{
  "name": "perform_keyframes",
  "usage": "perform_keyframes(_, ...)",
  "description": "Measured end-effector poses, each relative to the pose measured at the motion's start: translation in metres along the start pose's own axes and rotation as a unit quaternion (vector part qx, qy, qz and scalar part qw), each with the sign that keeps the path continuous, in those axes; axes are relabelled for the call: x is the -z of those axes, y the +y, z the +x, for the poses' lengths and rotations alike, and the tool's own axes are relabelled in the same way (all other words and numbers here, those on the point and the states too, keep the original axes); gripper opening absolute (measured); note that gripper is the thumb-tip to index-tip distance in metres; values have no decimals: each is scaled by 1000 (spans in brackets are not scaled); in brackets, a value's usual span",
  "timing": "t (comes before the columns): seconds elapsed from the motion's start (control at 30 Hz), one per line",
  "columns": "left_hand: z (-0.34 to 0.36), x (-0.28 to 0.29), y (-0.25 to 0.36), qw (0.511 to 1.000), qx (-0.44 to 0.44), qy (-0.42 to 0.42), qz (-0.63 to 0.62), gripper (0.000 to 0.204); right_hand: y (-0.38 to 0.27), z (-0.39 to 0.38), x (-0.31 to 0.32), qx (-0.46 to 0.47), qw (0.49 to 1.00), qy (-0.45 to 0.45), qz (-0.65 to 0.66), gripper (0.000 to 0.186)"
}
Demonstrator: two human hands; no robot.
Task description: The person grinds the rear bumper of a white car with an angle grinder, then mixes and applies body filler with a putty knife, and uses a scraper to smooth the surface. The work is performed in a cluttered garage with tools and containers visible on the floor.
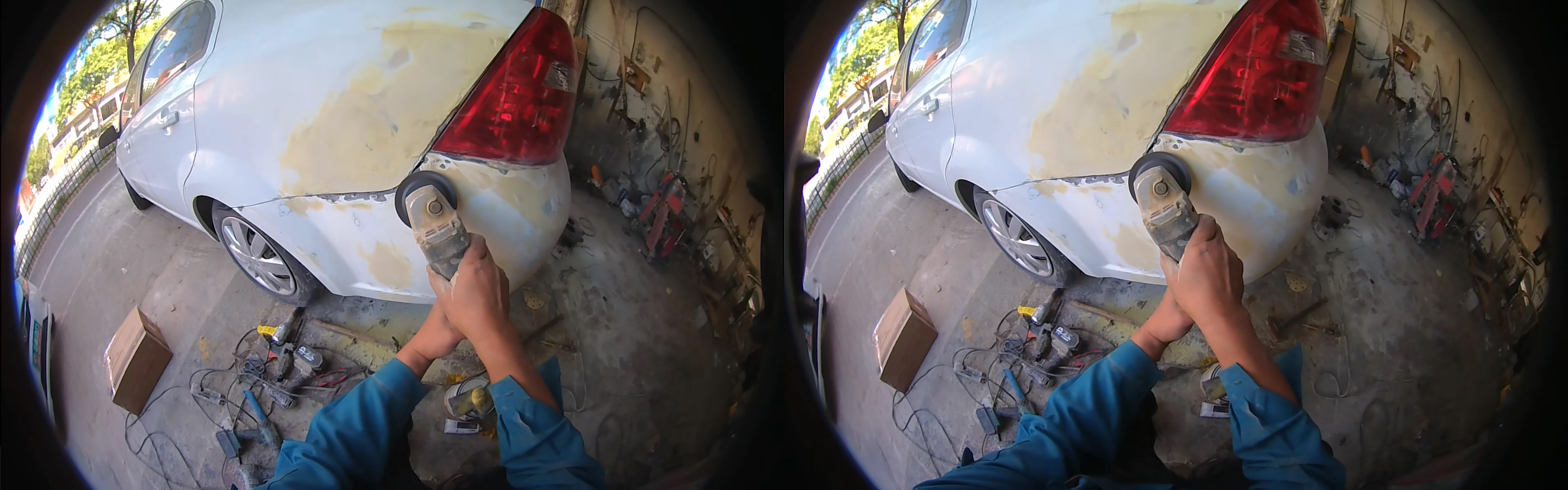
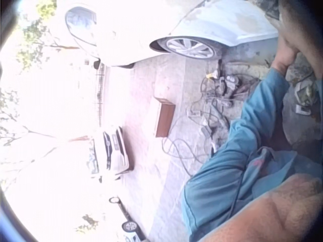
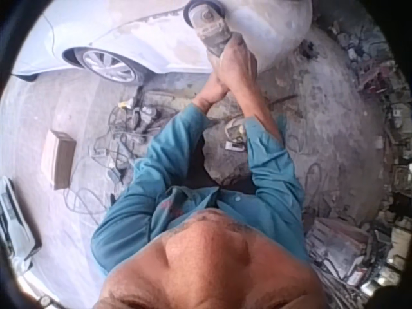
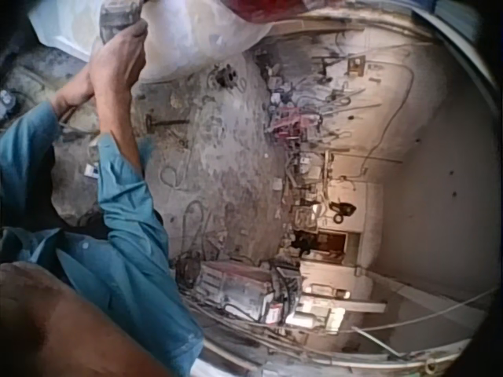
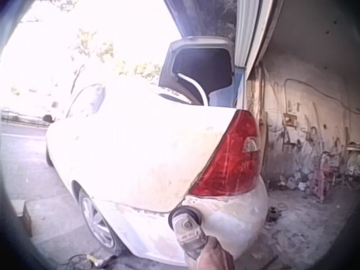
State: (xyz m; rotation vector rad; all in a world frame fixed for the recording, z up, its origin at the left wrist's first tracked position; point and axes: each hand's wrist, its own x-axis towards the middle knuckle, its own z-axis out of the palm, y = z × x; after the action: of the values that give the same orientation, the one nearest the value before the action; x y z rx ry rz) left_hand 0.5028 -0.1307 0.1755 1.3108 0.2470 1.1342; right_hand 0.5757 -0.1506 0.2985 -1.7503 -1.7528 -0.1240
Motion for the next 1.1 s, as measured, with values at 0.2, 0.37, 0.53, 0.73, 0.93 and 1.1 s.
perform_keyframes(0.2,7,9,-3,999,-1,-24,-25,88,-10,5,5,-12,1000,1,-26,64)
perform_keyframes(0.37,7,6,4,1000,-1,-23,-10,88,-13,3,8,-32,998,-24,-52,64)
perform_keyframes(0.53,7,10,4,1000,-10,-27,-7,90,-15,6,5,-26,999,-7,-39,64)
perform_keyframes(0.73,9,4,7,999,-26,-22,0,93,-13,4,8,-30,999,3,-29,66)
perform_keyframes(0.93,15,3,12,1000,-9,-23,-2,97,-11,5,9,-27,999,7,-36,67)
perform_keyframes(1.1,15,10,8,999,-4,-35,-5,96,-15,8,10,-30,999,7,-26,68)
